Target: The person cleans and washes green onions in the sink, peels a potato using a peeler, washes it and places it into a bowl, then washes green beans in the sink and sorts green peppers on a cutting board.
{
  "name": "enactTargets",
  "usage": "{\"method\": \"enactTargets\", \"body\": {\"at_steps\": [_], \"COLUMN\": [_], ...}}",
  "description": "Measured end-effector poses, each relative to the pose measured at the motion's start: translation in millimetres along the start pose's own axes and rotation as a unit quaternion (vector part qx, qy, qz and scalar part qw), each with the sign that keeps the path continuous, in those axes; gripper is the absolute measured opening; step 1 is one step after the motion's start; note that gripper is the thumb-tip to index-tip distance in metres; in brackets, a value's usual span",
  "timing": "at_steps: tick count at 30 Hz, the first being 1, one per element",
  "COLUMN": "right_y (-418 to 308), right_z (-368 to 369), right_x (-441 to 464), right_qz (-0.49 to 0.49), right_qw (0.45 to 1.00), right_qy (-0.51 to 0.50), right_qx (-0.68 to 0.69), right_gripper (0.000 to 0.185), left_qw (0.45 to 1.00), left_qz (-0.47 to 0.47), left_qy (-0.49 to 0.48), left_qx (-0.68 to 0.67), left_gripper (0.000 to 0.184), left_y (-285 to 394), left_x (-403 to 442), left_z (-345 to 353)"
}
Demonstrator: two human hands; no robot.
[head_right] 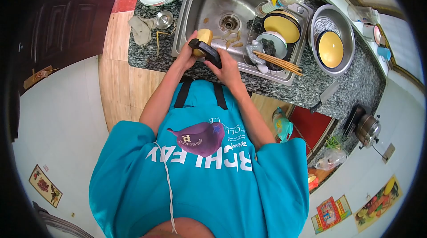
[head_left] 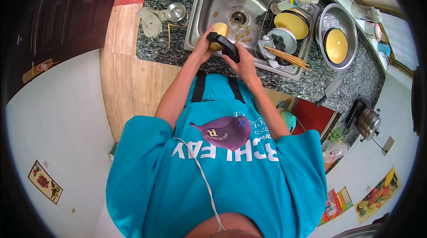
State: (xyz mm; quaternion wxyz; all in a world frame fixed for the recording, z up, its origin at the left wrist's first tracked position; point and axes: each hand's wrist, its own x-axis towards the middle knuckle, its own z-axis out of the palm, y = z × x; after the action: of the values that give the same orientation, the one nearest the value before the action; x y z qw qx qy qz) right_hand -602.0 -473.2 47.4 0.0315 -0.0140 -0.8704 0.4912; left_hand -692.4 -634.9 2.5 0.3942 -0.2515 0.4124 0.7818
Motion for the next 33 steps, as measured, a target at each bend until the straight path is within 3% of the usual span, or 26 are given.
{"method": "enactTargets", "body": {"at_steps": [9, 14, 17, 22, 26, 28, 33], "right_y": [10.7, 22.5, 50.0, 50.9, 27.7, 21.1, -3.4], "right_z": [-12.4, -5.3, -20.9, -36.7, -29.0, -20.8, -18.4], "right_x": [11.5, 15.3, 26.9, 40.5, 32.8, 23.2, 11.8], "right_qz": [-0.027, -0.048, 0.085, 0.048, 0.117, 0.076, 0.008], "right_qw": [0.998, 0.998, 0.992, 0.996, 0.992, 0.995, 1.0], "right_qy": [-0.044, 0.007, 0.095, 0.04, 0.042, 0.048, -0.016], "right_qx": [-0.019, -0.036, -0.024, -0.063, -0.022, 0.033, 0.017], "right_gripper": [0.053, 0.053, 0.045, 0.042, 0.041, 0.043, 0.049], "left_qw": [0.999, 0.997, 0.991, 0.994, 0.995, 0.995, 0.998], "left_qz": [-0.035, -0.027, -0.031, -0.027, -0.03, -0.031, -0.037], "left_qy": [-0.038, -0.058, -0.116, -0.103, -0.094, -0.094, -0.046], "left_qx": [-0.003, -0.046, -0.065, -0.027, -0.004, -0.022, -0.033], "left_gripper": [0.053, 0.051, 0.054, 0.058, 0.06, 0.058, 0.047], "left_y": [-0.1, 3.2, 9.0, 8.5, 6.8, 5.3, 5.4], "left_x": [-3.7, -6.3, -22.3, -17.2, -15.9, -16.4, -19.1], "left_z": [-7.8, -8.1, -7.6, -8.6, -10.3, -5.3, -1.6]}}
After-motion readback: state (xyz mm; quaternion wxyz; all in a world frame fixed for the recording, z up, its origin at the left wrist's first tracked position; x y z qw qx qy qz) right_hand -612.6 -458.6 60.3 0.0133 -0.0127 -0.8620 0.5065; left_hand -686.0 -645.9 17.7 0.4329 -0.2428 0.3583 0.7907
